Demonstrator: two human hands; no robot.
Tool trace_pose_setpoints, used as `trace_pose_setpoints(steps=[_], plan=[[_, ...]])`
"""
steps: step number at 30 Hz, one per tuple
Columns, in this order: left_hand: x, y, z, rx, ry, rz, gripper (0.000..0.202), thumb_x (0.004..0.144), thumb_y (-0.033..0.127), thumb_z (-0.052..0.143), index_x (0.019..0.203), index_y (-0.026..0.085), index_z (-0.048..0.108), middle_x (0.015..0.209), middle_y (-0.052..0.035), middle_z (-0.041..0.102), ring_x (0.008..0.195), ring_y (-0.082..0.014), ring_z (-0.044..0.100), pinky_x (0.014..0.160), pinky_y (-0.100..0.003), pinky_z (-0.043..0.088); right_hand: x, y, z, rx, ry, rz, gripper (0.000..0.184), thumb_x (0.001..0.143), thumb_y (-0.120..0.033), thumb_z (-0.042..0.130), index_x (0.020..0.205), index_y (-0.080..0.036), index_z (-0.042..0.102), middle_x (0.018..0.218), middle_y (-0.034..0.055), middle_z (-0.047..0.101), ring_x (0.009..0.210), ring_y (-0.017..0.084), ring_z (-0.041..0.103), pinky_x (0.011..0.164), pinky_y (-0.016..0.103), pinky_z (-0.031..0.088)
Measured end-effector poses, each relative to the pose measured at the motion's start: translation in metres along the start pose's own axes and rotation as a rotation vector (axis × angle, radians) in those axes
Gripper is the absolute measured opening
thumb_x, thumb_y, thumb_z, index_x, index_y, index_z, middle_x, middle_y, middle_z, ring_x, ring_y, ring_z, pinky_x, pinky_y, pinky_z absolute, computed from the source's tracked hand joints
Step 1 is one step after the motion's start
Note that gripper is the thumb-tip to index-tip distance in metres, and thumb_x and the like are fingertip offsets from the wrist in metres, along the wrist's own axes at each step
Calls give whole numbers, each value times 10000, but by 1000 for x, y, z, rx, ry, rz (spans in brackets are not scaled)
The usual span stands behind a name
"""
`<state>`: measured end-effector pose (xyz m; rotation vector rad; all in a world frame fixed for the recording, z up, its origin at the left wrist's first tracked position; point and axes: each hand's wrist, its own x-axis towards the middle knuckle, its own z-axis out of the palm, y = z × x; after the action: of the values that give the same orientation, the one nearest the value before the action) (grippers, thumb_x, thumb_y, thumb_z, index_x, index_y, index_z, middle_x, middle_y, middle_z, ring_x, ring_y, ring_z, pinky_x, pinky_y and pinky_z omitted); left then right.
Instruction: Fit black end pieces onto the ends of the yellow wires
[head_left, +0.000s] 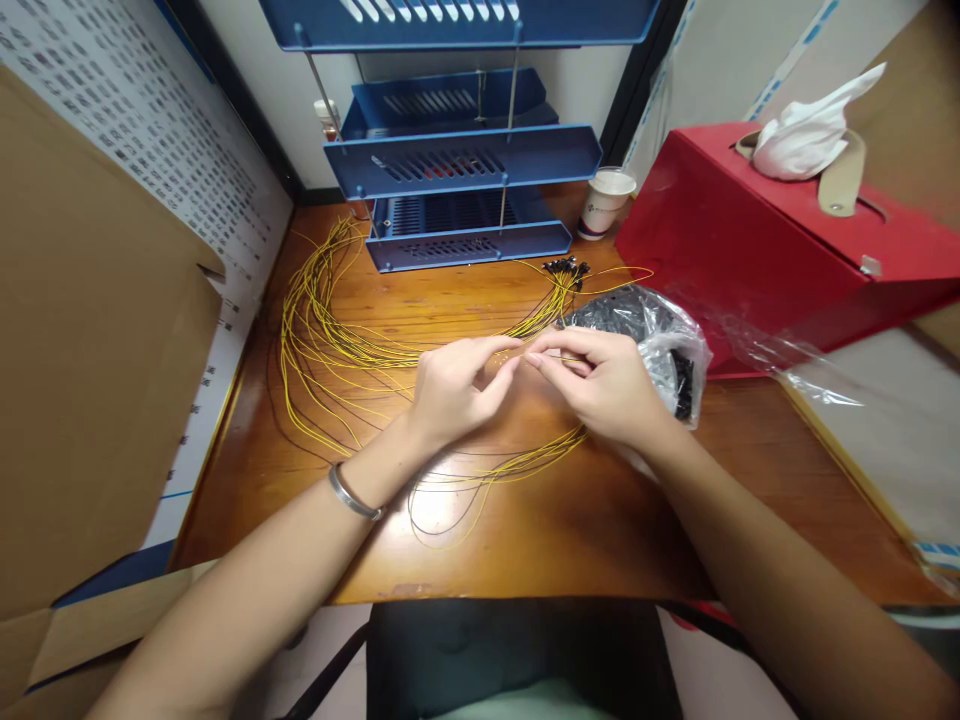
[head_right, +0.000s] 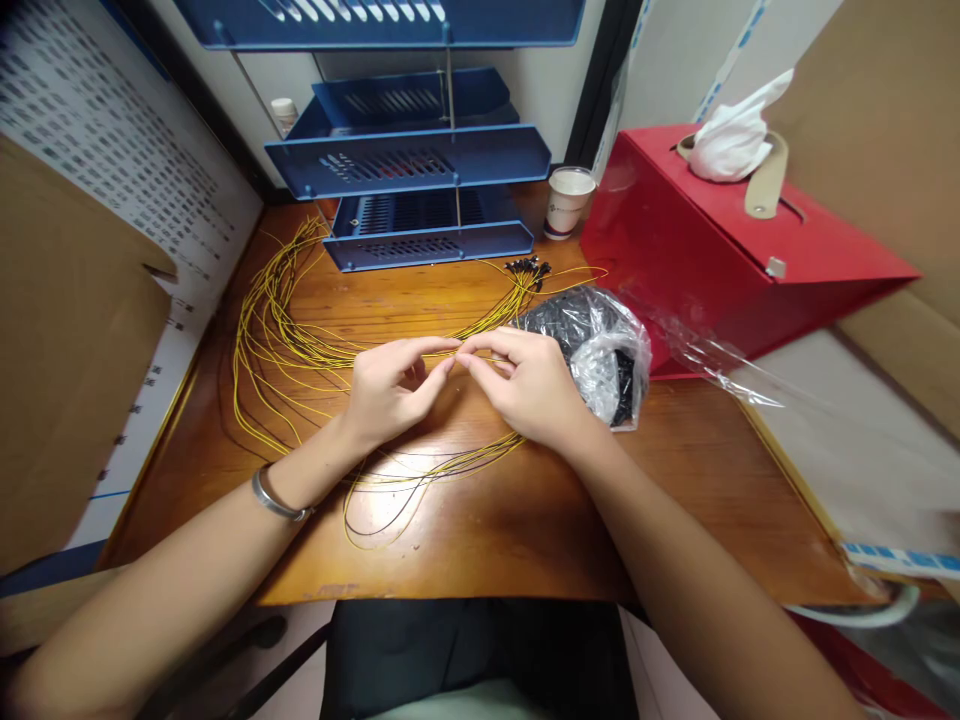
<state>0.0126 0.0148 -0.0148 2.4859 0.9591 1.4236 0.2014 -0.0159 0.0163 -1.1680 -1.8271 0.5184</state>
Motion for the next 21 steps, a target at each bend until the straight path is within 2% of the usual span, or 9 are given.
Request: trace_pose_setpoints(steps=[4,10,17,21], plan=[[0,2,-1,79,24,97,163,908,201,671,1035,131,745,769,-37,774,539,-100,605,558,-227,448,0,2,0,39,-3,37,113,887,-185,656,861,-162,763,806,24,736,578,99,502,506,239,349],[0,2,-1,81,41,134,128,913,182,673,1003,125,745,754,-32,771,536,-99,601,540,-228,428,0,3,-1,49,-12,47,116,893,-204,661,851,-158,759,791,18,736,560,90,474,521,243,356],[0,1,0,63,9,90,118,946,214,626,958,147,723,745,-26,755,556,-101,611,569,-226,435,1,3,-1,54,-17,57,121,895,-221,669,853,-154,760,725,1,686,542,87,437,517,248,341],[-1,3,1,44,-32,33,121,953,220,590,941,146,686,783,-36,745,567,-100,606,581,-226,435,0,4,0,-10,-13,5,108,895,-196,669,868,-153,764,639,-25,602,520,86,407,548,256,356]])
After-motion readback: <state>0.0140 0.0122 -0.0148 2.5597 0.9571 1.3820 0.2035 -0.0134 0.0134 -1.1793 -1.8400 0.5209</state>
